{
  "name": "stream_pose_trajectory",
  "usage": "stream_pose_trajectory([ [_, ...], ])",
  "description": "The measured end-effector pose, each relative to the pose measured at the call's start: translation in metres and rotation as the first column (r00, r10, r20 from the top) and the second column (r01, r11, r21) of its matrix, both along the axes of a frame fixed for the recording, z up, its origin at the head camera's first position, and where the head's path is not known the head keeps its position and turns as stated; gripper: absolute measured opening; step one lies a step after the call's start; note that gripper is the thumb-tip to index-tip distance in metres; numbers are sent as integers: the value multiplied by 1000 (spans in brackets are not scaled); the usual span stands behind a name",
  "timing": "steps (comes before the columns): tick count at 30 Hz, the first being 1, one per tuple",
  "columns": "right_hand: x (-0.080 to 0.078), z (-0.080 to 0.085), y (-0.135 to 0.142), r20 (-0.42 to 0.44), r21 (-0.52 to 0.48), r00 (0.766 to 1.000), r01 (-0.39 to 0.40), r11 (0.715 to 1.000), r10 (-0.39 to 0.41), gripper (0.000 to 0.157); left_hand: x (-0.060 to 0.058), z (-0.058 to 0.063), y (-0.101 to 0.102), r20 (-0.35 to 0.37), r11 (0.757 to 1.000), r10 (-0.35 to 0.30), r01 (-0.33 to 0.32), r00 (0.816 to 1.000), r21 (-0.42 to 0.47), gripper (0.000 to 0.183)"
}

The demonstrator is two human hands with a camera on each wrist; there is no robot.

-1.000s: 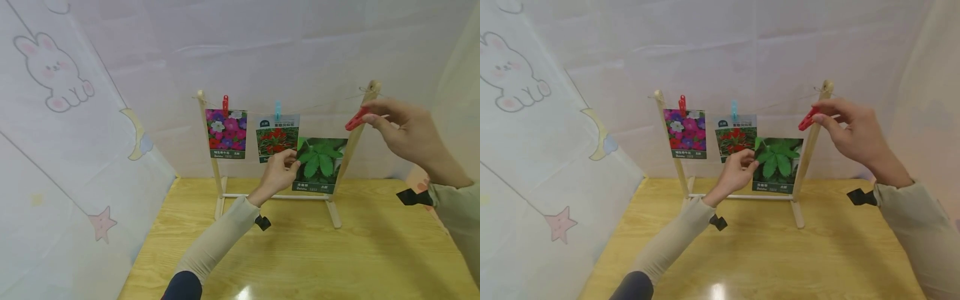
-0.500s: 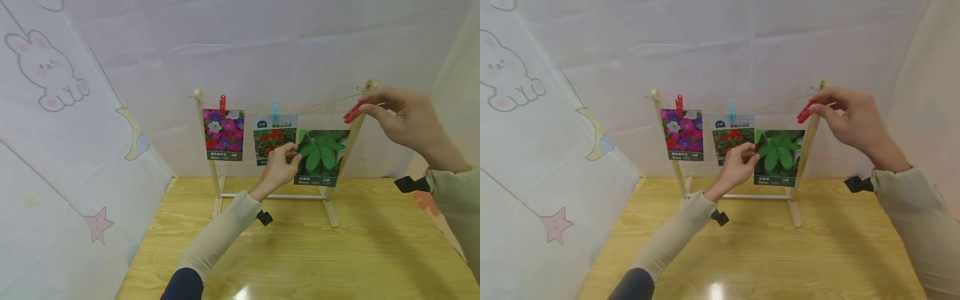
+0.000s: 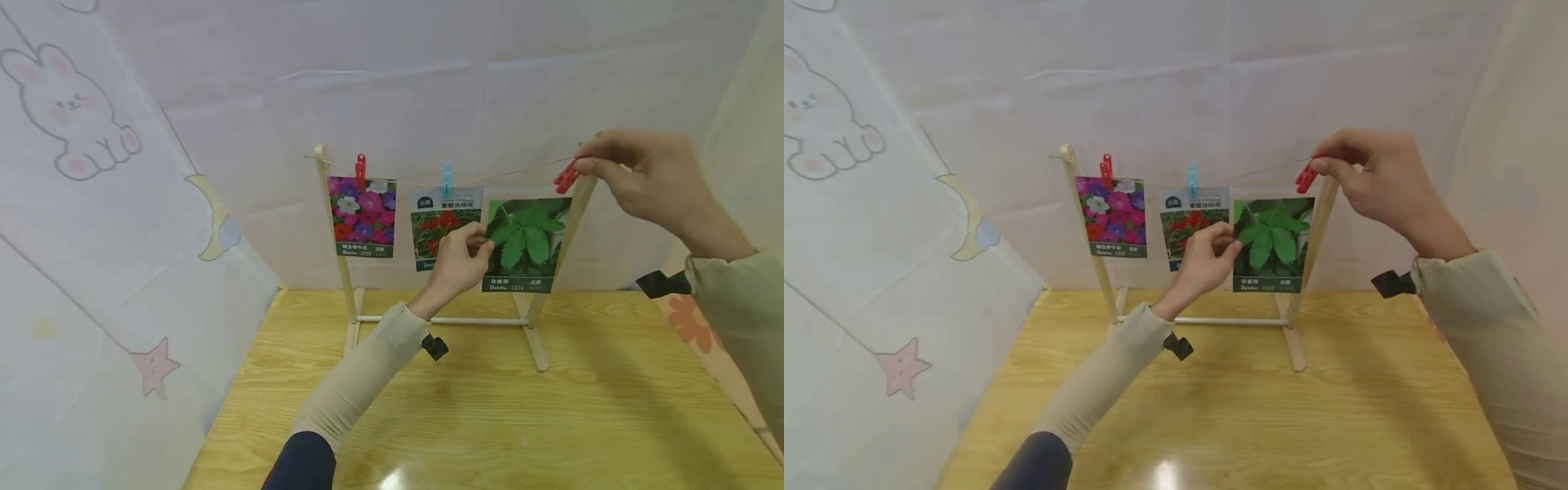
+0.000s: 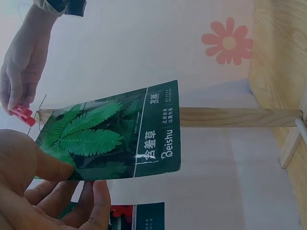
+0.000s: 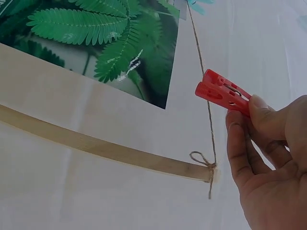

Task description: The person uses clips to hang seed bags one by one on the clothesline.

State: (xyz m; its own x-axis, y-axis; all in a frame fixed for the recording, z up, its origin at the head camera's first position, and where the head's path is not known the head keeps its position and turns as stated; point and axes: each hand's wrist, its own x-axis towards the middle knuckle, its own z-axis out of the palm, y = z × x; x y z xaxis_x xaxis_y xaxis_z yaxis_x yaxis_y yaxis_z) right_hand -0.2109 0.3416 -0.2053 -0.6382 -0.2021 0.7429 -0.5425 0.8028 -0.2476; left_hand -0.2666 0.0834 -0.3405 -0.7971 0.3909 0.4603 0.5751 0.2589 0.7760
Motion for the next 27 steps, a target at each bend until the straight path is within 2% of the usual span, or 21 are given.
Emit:
stream_pose_trajectory([
  [13, -3, 20, -9, 0, -5, 1000, -3, 1000, 3, 15, -3, 5, 8, -7, 1000, -1, 1, 1000, -2, 33],
  [27, -7, 29, -8, 46, -32, 999, 23, 999, -22, 21, -6, 14, 14, -31, 1000, -5, 5, 999, 6, 33],
])
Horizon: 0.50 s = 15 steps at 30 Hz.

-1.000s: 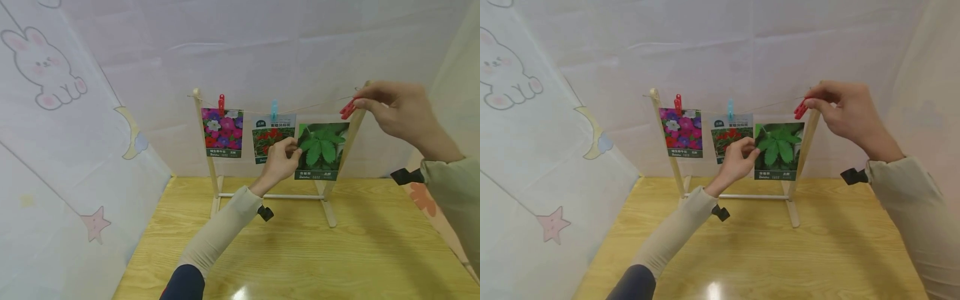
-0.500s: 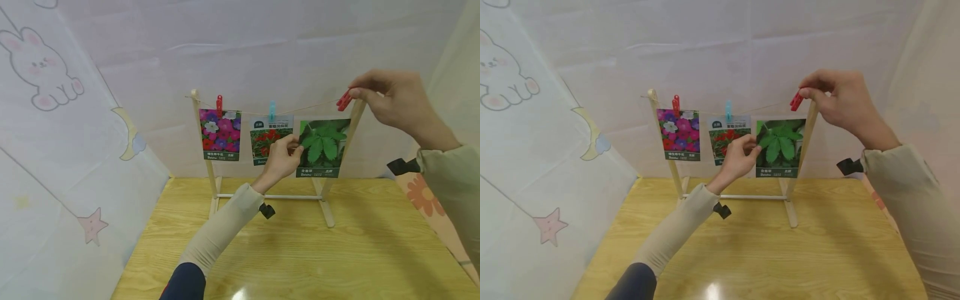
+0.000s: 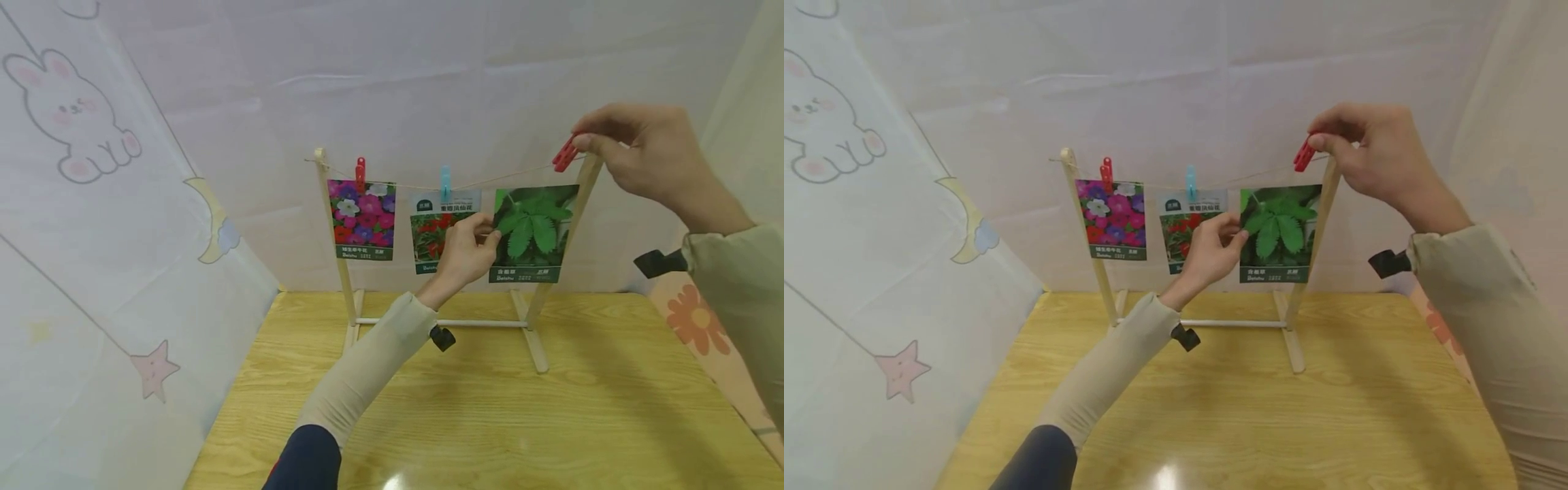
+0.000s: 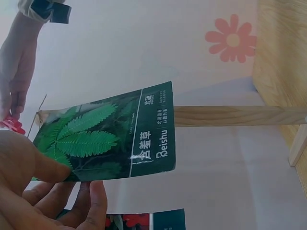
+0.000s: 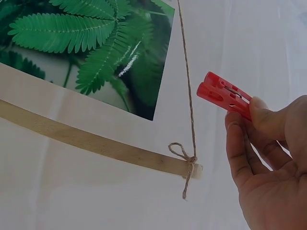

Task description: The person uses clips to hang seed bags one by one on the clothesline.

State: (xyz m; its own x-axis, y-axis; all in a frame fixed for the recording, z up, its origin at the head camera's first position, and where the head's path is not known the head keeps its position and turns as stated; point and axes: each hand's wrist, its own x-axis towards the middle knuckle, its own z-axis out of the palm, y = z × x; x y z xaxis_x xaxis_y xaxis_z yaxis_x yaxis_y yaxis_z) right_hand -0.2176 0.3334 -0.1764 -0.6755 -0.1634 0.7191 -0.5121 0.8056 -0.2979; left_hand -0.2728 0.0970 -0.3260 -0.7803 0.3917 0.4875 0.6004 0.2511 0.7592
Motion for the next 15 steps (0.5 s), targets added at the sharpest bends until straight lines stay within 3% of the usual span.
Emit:
stream_pose_trajectory([
  [15, -10, 10, -3, 44, 77, 996, 71, 995, -75, 23, 0, 11, 8, -5, 1000, 24, -24, 1000, 8, 32],
])
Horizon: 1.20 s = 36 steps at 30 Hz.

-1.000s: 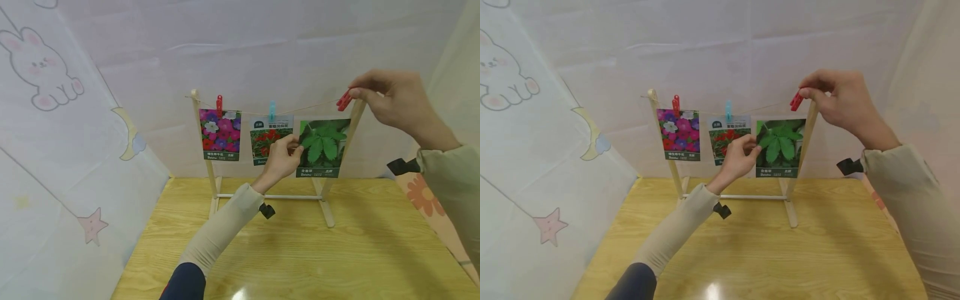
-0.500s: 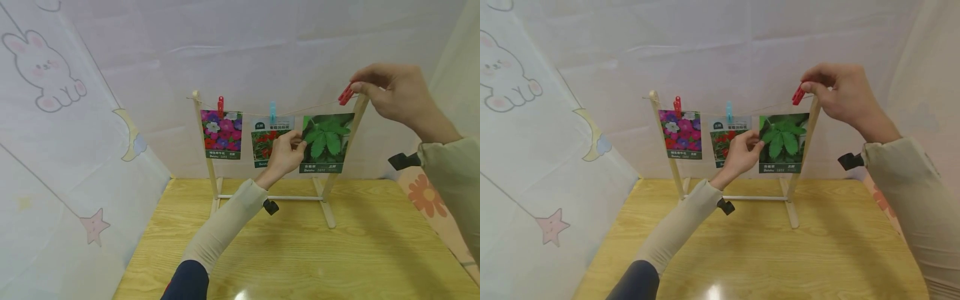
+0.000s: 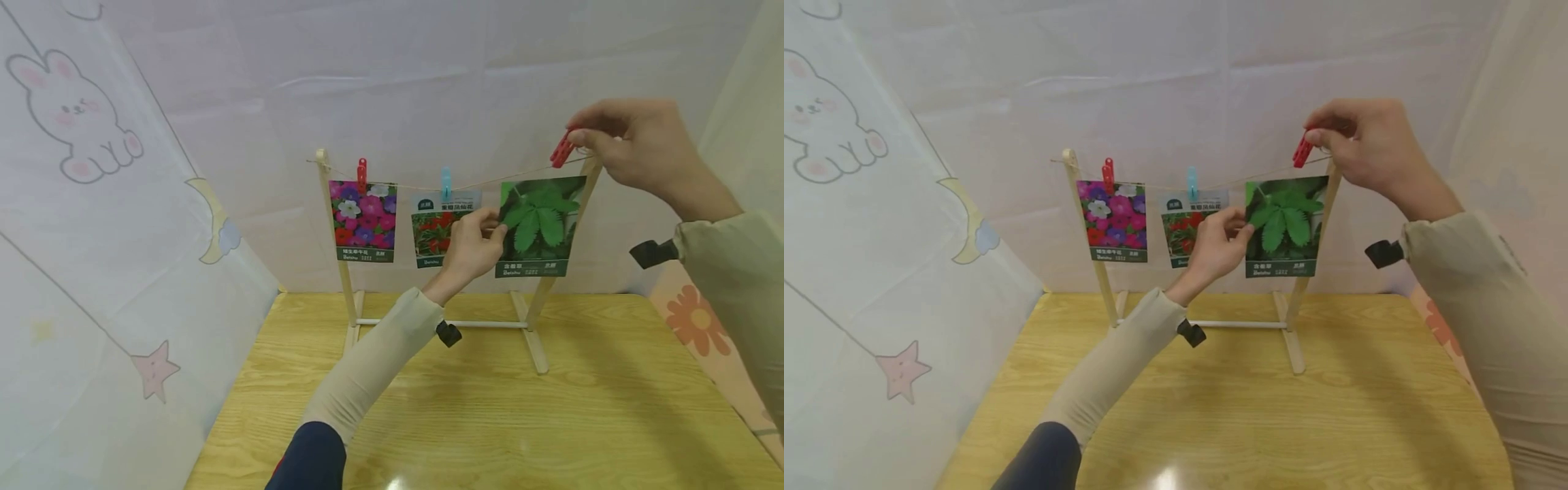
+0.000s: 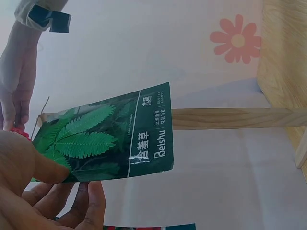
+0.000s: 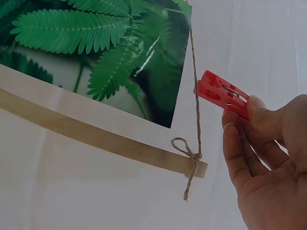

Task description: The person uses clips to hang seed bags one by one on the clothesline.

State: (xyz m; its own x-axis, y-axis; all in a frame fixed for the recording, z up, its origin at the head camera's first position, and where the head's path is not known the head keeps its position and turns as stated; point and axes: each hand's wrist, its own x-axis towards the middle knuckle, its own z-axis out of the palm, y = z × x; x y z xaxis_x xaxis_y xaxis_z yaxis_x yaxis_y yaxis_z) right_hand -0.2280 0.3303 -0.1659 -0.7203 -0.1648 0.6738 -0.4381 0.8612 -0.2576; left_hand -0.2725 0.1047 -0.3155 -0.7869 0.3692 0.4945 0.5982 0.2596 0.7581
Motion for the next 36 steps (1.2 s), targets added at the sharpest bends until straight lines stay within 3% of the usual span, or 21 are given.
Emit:
stream_pose_trajectory([
  [6, -4, 1, -1, 11, 45, 1000, 22, 999, -22, 23, 0, 1, 3, 7, 1000, 3, -3, 1000, -5, 32],
  [15, -4, 5, -1, 128, 54, 991, 43, 998, -49, 24, 1, 2, 5, 11, 1000, 9, -9, 1000, 10, 30],
  [29, -4, 1, -2, 166, 77, 985, 36, 996, -49, 26, 0, -1, 5, -9, 1000, 14, -14, 1000, 8, 31],
  [36, -6, -2, -3, 145, 83, 989, 8, 997, -20, 23, -1, -3, 5, -2, 1000, 7, -7, 1000, 23, 30],
])
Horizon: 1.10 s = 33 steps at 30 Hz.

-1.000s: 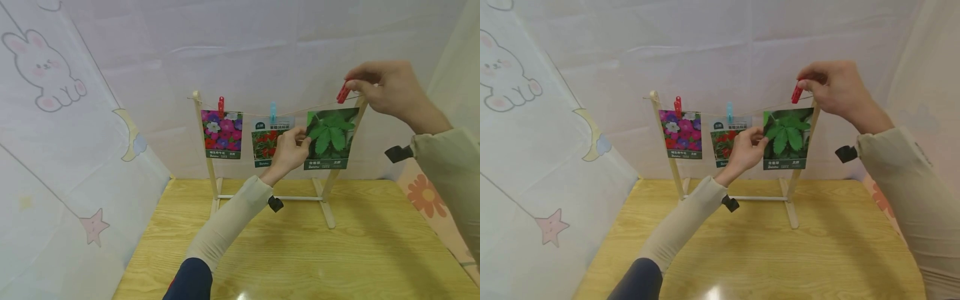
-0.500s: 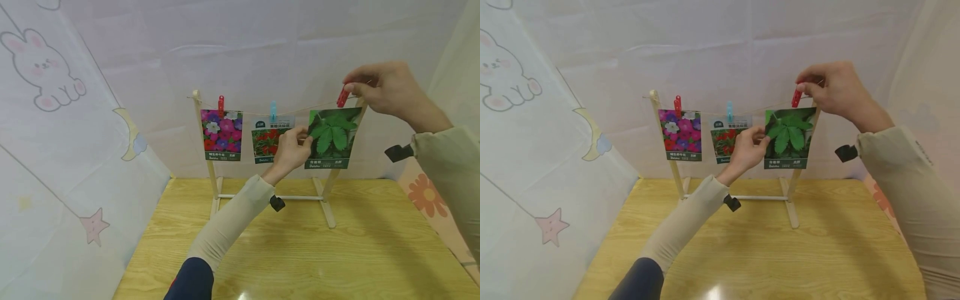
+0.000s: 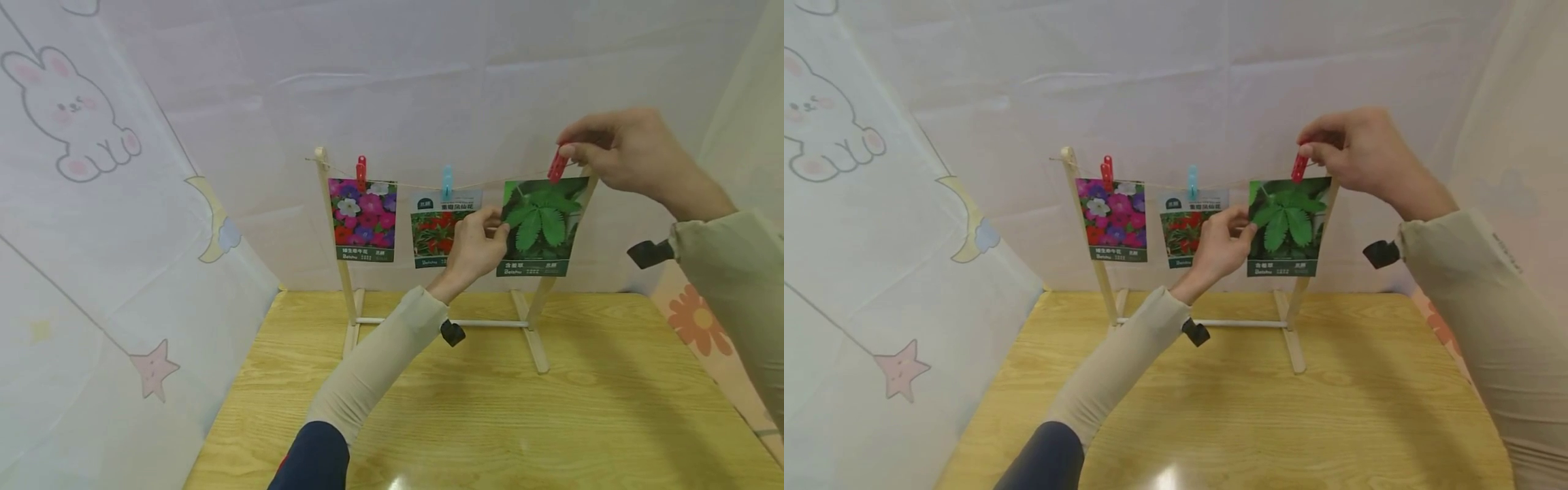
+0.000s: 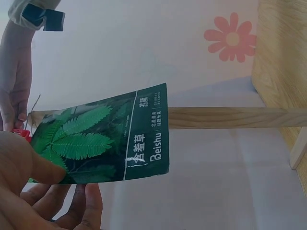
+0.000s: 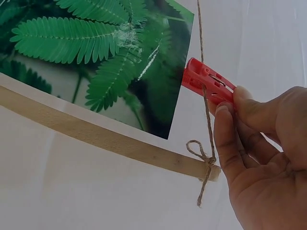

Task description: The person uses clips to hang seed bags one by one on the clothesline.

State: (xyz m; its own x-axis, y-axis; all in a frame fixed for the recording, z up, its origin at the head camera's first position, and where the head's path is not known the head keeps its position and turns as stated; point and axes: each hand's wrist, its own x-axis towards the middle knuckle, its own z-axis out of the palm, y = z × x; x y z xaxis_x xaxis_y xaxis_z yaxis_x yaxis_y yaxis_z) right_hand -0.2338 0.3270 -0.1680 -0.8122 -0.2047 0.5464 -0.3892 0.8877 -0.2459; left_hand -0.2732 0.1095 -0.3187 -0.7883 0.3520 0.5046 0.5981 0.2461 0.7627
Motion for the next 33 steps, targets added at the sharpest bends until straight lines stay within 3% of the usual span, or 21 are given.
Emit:
stream_pose_trajectory([
  [14, -2, -4, -4, 8, 35, 1000, 4, 999, -4, 22, 1, 1, -1, -8, 1000, -12, 12, 1000, 11, 28],
  [24, -2, -7, -8, -48, 92, 997, -48, 995, 52, 19, 0, 1, -2, -18, 999, -15, 16, 1000, 28, 24],
  [33, -2, -8, -10, -31, 119, 999, -31, 992, 35, 26, -1, 0, -2, -31, 1000, -16, 16, 999, 24, 24],
])
